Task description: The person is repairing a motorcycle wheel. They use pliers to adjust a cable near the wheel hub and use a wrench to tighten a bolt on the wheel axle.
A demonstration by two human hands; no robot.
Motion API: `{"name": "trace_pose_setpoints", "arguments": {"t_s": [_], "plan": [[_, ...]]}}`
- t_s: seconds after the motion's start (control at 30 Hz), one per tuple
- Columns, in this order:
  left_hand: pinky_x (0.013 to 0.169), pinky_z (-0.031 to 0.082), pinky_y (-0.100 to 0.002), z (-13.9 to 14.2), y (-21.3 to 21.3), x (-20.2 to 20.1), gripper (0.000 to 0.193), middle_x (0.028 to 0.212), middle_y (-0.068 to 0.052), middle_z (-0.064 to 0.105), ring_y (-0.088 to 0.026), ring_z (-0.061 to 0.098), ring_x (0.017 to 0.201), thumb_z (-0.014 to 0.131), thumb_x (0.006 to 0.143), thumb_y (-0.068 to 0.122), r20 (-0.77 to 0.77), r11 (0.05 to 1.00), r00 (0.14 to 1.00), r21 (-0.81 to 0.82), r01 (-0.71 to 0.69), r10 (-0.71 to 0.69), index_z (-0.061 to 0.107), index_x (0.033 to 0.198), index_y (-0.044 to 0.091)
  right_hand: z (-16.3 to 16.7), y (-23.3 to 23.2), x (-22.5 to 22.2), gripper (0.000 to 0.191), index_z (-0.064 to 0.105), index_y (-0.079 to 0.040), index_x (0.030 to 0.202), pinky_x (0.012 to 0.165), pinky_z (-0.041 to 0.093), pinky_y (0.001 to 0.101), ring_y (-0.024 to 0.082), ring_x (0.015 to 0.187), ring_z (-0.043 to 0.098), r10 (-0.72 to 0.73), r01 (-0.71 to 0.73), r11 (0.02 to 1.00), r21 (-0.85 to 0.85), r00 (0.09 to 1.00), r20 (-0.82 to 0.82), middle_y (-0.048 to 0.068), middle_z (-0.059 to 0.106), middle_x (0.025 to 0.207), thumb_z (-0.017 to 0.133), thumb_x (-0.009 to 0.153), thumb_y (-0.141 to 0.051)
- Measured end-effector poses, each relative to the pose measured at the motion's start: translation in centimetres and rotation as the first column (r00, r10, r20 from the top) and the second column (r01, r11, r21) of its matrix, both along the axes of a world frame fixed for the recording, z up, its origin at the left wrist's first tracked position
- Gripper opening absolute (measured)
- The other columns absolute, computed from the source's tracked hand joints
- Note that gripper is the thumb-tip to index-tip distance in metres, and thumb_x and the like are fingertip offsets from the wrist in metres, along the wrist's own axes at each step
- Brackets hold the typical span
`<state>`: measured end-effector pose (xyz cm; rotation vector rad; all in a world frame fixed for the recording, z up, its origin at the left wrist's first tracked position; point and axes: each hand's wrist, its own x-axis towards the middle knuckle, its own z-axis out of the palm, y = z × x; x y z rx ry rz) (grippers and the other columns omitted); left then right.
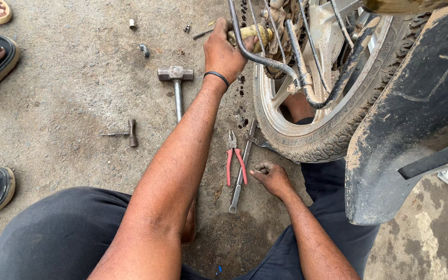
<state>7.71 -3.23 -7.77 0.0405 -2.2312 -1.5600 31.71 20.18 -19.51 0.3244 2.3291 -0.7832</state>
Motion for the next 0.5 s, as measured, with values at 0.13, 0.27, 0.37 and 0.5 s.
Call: {"name": "trace_pose_setpoints", "arguments": {"t_s": [0.13,0.27,0.37,0.5], "plan": [[0.079,0.063,-0.037,-0.1,0.0,-0.2,0.044,0.093,-0.007,0.072,-0.02,0.075,0.089,0.09,0.08,0.031,0.018,1.0,1.0,-0.006,-0.014,0.014,0.059,0.102,0.008,0.0,0.0,0.1,0.053,0.071,-0.006,0.12,0.085,0.059,0.0371,0.02,0.098,0.072,0.034,-0.034,0.999,0.004,0.998,-0.054,0.012,0.075,0.105,0.078,0.085,-0.046],[0.075,0.066,-0.031,-0.1,-0.8,-0.4,0.043,0.097,-0.008,0.071,-0.015,0.075,0.087,0.087,0.081,0.032,0.17,0.993,0.984,0.114,0.041,-0.06,0.057,0.102,0.009,0.2,-0.1,0.2,0.053,0.071,-0.006,0.12,0.086,0.06,0.0381,0.021,0.098,0.073,0.027,-0.028,1.0,-0.012,0.998,-0.054,0.013,0.075,0.105,0.077,0.086,-0.046],[0.073,0.066,-0.028,-0.2,-1.7,-0.3,0.045,0.096,-0.01,0.07,-0.014,0.074,0.085,0.087,0.082,0.033,0.165,0.993,0.983,0.104,0.059,-0.076,0.055,0.101,0.008,0.3,-0.1,0.2,0.053,0.071,-0.006,0.119,0.086,0.059,0.0384,0.021,0.099,0.072,0.028,-0.029,1.0,-0.009,0.998,-0.061,0.013,0.074,0.106,0.077,0.086,-0.046],[0.073,0.067,-0.029,-0.2,-1.5,0.0,0.043,0.096,-0.011,0.069,-0.016,0.075,0.084,0.085,0.083,0.035,0.184,0.984,0.976,0.157,0.089,-0.118,0.057,0.102,0.009,0.3,-0.2,0.2,0.054,0.071,-0.005,0.119,0.086,0.059,0.0382,0.021,0.098,0.072,0.04,-0.04,0.999,-0.005,0.997,-0.061,0.013,0.074,0.106,0.078,0.085,-0.046]]}}
